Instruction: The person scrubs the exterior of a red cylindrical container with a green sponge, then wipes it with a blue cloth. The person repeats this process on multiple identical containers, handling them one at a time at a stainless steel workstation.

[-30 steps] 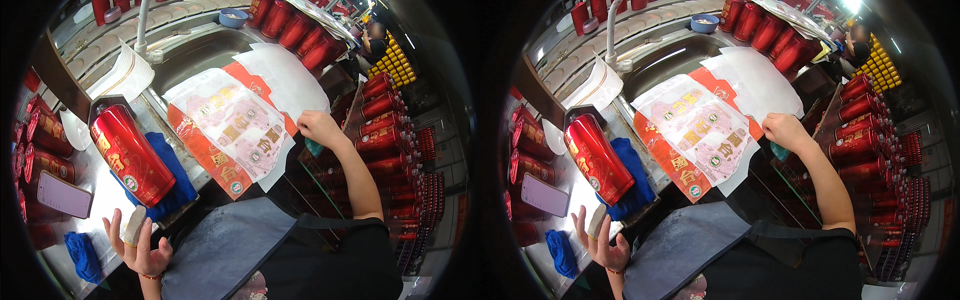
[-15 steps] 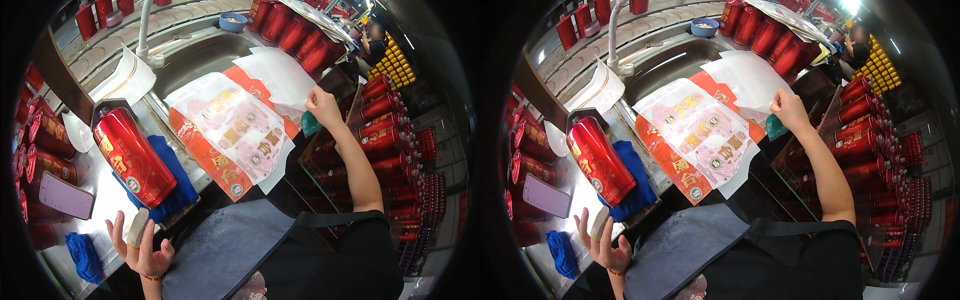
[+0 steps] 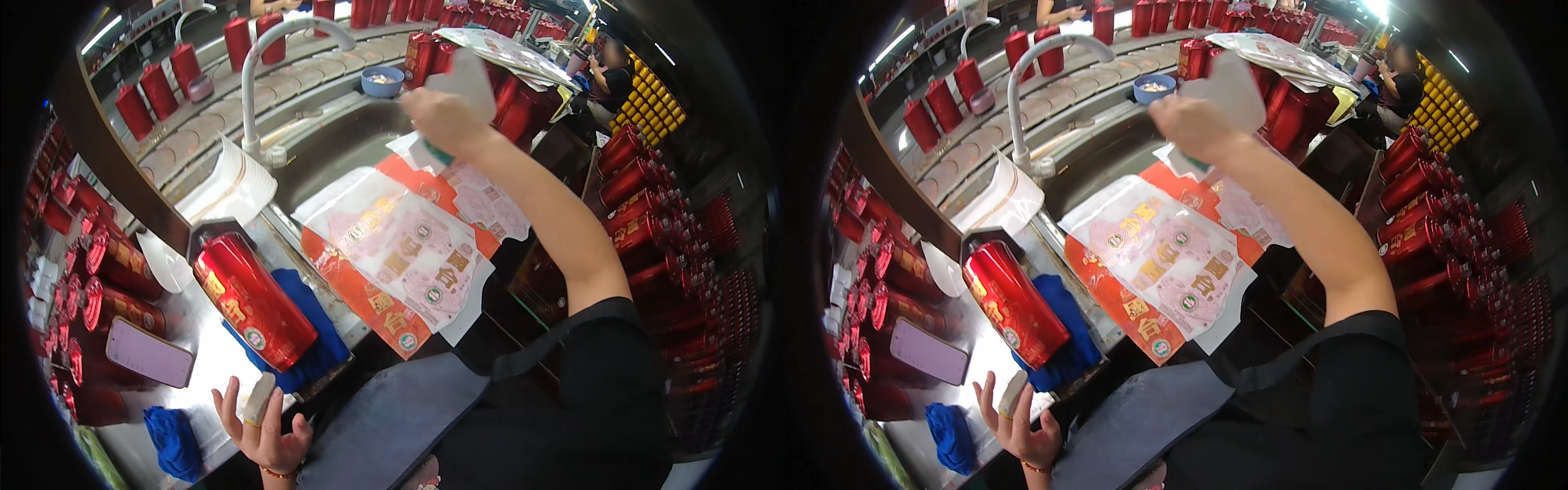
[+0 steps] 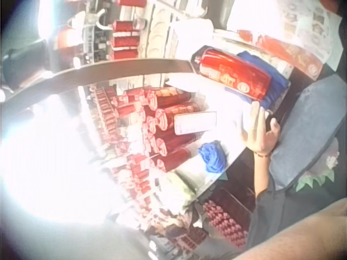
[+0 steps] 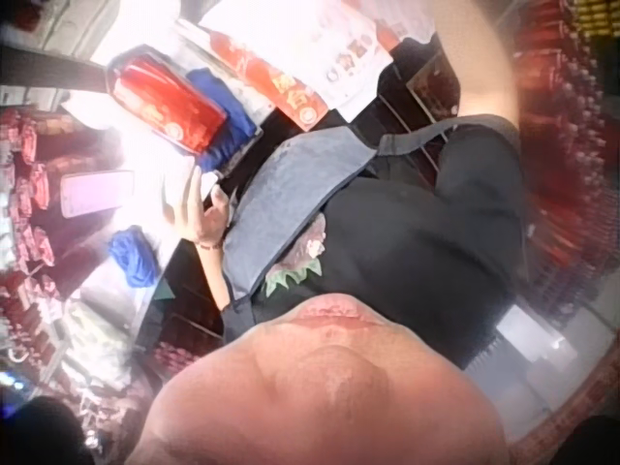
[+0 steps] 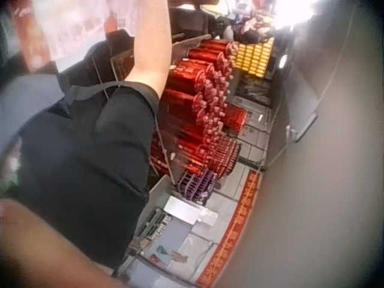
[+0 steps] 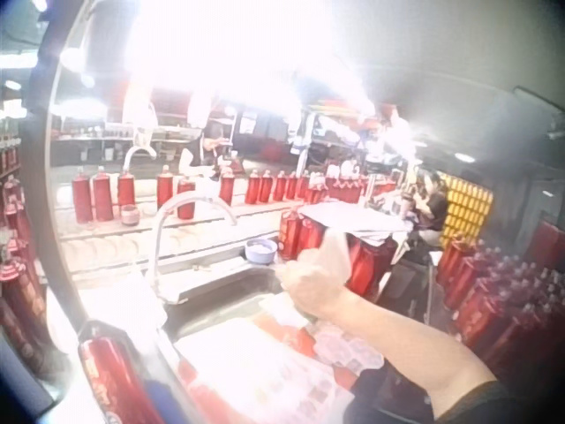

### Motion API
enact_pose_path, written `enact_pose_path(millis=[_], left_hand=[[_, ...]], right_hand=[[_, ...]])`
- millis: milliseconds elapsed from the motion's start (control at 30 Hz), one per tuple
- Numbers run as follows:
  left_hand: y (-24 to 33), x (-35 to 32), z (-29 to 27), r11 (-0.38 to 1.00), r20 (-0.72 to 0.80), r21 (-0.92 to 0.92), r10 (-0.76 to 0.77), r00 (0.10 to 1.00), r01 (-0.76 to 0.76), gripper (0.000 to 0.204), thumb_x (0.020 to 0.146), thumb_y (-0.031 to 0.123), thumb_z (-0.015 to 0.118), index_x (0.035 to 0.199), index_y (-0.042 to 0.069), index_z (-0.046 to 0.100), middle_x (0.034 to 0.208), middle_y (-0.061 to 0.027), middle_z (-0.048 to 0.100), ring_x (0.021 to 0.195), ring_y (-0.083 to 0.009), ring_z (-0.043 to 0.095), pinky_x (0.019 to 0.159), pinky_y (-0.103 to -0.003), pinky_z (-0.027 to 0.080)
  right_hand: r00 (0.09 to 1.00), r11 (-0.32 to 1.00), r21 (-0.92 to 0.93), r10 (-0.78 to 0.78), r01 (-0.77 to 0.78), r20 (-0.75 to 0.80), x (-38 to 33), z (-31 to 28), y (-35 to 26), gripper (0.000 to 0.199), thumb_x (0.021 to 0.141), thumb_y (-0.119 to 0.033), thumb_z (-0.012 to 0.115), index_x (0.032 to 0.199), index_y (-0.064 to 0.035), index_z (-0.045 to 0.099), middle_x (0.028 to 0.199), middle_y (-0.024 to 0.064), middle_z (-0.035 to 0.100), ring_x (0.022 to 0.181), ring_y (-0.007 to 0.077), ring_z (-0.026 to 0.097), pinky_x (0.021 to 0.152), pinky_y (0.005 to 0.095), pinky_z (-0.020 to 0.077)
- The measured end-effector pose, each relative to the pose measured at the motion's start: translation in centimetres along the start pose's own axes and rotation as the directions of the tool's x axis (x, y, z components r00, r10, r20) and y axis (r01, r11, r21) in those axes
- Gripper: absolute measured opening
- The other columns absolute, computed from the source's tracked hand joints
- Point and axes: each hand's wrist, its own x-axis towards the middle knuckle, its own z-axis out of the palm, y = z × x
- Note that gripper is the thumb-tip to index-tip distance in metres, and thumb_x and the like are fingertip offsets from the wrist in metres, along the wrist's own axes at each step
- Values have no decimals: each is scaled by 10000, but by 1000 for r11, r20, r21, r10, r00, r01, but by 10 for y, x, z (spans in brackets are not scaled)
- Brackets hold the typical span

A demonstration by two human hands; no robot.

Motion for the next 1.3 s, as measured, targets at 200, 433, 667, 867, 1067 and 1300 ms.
enact_pose_path(millis=[200, 433, 667, 867, 1067, 1300], left_hand=[[2, 10, -12, 996, -160, -61, 57, 985, -67, 287, 865, 215, 718, 1073, 32, 789, 1062, -126, 760, 1114, -435, 676, 1040, -534, 492], [0, -3, -1, 997, -25, -53, -57, 998, 55, 300, 902, 315, 684, 1032, 61, 777, 1058, -135, 751, 1291, -434, 565, 1158, -658, 321], [4, 2, -4, 996, -103, -74, 34, 994, -42, 433, 814, 329, 831, 1203, 153, 757, 1128, -69, 761, 1295, -342, 601, 1144, -557, 404], [1, -7, -12, 972, -206, -236, -51, 977, 1, 382, 848, 249, 822, 1201, 122, 752, 1030, -55, 729, 1314, -325, 599, 1136, -552, 443], [3, -8, -9, 966, -234, -259, -50, 971, -13, 372, 855, 247, 818, 1199, 119, 755, 856, -39, 657, 1309, -343, 606, 1124, -559, 449], [5, -2, -6, 935, -211, -341, 26, 977, -99, 361, 858, 233, 808, 1192, 107, 756, 873, -54, 658, 1315, -351, 602, 1123, -553, 446]], right_hand=[[990, 960, 239, -140, 143, -30, 20, 34, -5, 254, 907, -204, 685, 1142, -119, 642, 1123, 75, 682, 930, 282, 721, 747, 402, 586], [478, 514, -22, 811, -857, 338, -66, 55, 106, 767, 846, -665, 681, 1172, 28, 690, 1068, 278, 716, 1012, 406, 709, 888, 469, 548], [589, 586, 160, 679, -794, 437, -87, 143, 159, 629, 859, -564, 682, 1186, -27, 685, 1028, 171, 687, 901, 304, 654, 807, 407, 516], [405, -38, 794, 844, -607, 350, -131, 143, 190, 436, 874, -381, 748, 1163, -63, 672, 917, 68, 660, 738, 194, 613, 668, 345, 496], [398, -101, 787, 819, -609, 413, -161, -8, 112, 347, 818, -222, 759, 1106, -38, 700, 844, 36, 691, 648, 217, 638, 618, 365, 531], [420, 195, 393, 640, -899, 643, -255, -93, 6, 335, 794, -225, 782, 1067, -40, 724, 863, 78, 711, 716, 250, 667, 677, 387, 543]])
